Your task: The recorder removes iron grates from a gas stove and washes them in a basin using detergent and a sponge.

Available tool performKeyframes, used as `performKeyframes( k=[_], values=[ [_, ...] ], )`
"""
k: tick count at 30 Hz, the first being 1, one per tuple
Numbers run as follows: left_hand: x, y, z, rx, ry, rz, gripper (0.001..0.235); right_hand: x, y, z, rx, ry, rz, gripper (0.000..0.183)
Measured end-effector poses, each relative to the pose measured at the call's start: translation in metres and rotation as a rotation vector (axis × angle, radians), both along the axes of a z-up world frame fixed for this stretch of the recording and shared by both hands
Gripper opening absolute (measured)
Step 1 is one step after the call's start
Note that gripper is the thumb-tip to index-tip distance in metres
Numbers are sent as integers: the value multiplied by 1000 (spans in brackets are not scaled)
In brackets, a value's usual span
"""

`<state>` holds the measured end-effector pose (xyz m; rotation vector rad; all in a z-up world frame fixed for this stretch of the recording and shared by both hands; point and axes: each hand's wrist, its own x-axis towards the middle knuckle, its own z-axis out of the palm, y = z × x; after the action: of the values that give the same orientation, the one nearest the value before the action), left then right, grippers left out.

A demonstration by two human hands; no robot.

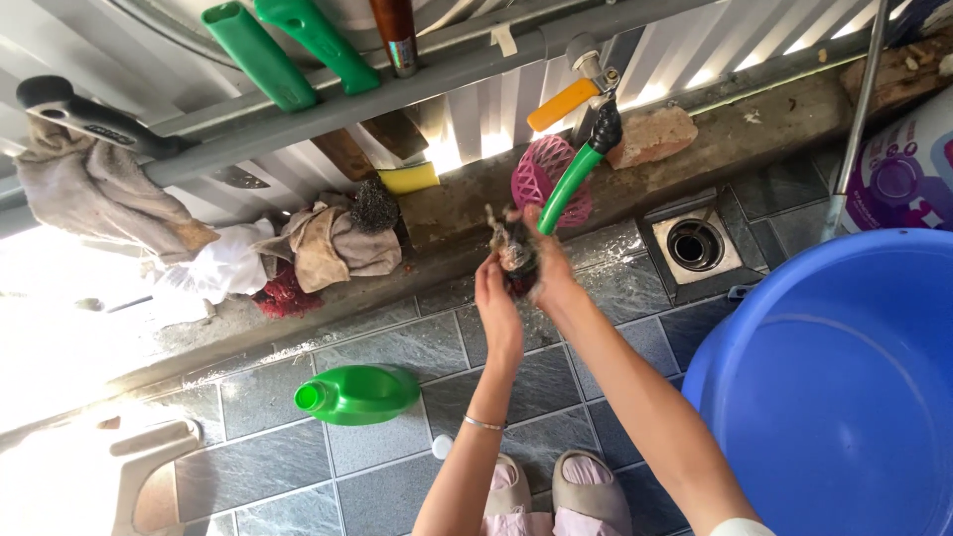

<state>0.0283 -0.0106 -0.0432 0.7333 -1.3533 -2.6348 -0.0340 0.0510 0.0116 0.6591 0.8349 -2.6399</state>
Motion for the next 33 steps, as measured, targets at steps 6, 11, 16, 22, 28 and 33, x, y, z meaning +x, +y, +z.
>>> performKeyframes(
  k=[6,11,16,22,28,33],
  values=[
    [14,14,44,-693,105,-143,57,-35,30,-178,252,46,-132,30],
    [-11,-1,52,-540,256,-110,49,19,28,-73,397,284,144,36],
    [-31,1,36,-503,185,-249,27,22,64,-48,673,372,352,58],
    [-54,30,32,-667,152,-248,31,25,88,-84,411,415,150,51],
    [-77,38,-37,-330,-39,-226,52,23,90,-97,80,275,254,57],
    [-51,19,-22,-370,97,-465,43,20,77,-68,-110,-100,197,60]
  ],
)
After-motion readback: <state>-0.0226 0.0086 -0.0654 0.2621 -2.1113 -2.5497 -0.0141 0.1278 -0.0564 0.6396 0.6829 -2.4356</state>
